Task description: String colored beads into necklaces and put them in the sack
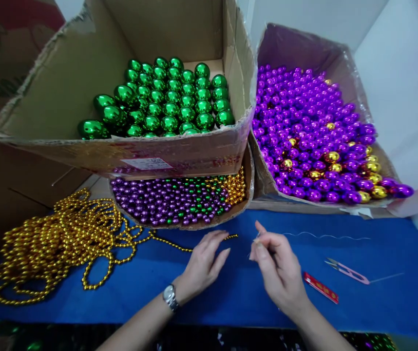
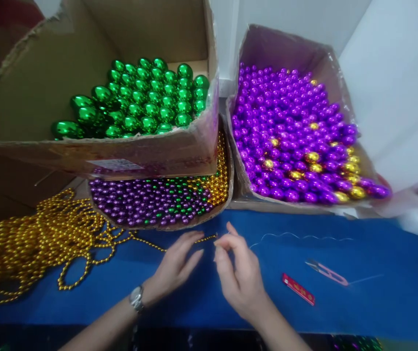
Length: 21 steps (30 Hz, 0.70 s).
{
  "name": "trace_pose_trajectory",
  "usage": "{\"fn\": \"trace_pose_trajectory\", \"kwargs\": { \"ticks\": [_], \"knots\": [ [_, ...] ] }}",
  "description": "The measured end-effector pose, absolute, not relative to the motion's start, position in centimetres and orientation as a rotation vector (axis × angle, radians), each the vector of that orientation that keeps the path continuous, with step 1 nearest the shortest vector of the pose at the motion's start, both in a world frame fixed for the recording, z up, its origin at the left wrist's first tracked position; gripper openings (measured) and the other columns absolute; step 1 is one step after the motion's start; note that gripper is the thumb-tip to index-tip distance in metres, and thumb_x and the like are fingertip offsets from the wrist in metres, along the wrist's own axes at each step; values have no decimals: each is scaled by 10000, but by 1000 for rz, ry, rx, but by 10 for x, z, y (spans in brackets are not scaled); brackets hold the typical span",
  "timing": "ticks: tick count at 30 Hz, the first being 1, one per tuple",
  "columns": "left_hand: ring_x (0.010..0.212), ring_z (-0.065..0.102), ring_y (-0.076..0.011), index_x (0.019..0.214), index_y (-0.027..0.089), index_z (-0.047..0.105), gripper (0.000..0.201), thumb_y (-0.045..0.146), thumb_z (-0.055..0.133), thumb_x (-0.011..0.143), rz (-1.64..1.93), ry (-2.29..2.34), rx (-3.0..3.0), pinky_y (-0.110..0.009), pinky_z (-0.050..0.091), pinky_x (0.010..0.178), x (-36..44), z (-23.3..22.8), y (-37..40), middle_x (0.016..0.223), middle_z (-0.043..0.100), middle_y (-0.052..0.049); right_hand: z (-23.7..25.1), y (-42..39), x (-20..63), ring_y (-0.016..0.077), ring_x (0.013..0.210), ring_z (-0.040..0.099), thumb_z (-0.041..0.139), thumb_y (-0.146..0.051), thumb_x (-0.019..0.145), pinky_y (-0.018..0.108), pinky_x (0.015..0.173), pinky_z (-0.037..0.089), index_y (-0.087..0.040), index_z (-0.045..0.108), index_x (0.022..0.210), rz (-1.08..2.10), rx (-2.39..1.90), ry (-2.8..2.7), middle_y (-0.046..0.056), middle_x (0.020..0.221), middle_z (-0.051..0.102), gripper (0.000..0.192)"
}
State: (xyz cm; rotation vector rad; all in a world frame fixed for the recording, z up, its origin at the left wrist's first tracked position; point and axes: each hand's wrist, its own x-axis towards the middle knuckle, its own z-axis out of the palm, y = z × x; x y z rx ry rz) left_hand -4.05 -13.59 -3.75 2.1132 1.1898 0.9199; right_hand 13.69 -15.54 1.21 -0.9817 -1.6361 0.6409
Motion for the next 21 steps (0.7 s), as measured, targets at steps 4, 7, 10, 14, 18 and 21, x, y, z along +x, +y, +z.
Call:
{"fn": "trace_pose_trajectory", "kwargs": {
  "ticks": [4, 7, 10, 14, 18, 21],
  "knots": [
    [1202, 462, -237, 1308, 200, 430, 421, 271, 469, 895, 876, 1169, 2125, -443, 389, 996, -18, -44, -124, 1296, 522, -118, 28, -162, 146, 83, 567, 550, 438, -153, 907, 531, 1038, 337, -219, 487, 981, 635, -932, -1465, -67, 667, 502, 110],
    [904, 593, -198, 1034, 180, 596, 249, 306, 417, 916, 724, 1128, 2005, -335, 469, 807, -12, -40, -120, 974, 657, -71, 25, -158, 155, 97, 635, 575, 457, -139, 895, 520, 1043, 328, -214, 488, 1017, 491, -1016, -1589, -39, 737, 546, 147],
    [671, 564, -140, 813, 170, 573, 307, 356, 361, 934, 610, 1036, 1835, -245, 439, 636, -16, -29, -122, 735, 613, -11, 8, -147, 165, 129, 745, 584, 485, -141, 882, 531, 1057, 282, -200, 505, 1085, 216, -1149, -1977, 10, 856, 603, 212],
    [626, 529, -119, 781, 162, 556, 324, 386, 371, 926, 555, 999, 1732, -215, 402, 592, -25, -16, -129, 687, 580, 9, -14, -138, 170, 150, 714, 551, 454, -166, 899, 565, 1066, 206, -203, 582, 1122, -147, -1253, -2407, 8, 738, 584, 260],
    [612, 506, -116, 898, 170, 602, 282, 382, 415, 908, 447, 1000, 1774, -205, 376, 561, -41, -5, -134, 698, 588, 15, -15, -141, 173, 132, 665, 511, 460, -189, 908, 551, 1081, 152, -238, 660, 942, -250, -1267, -2516, -10, 685, 552, 208],
    [634, 533, -126, 979, 191, 618, 275, 383, 438, 899, 288, 999, 1857, -208, 385, 586, -72, 2, -138, 748, 623, 6, -14, -148, 189, 132, 658, 513, 474, -215, 910, 549, 1077, 144, -240, 668, 850, -260, -1316, -2536, -10, 683, 563, 206]
  ]
}}
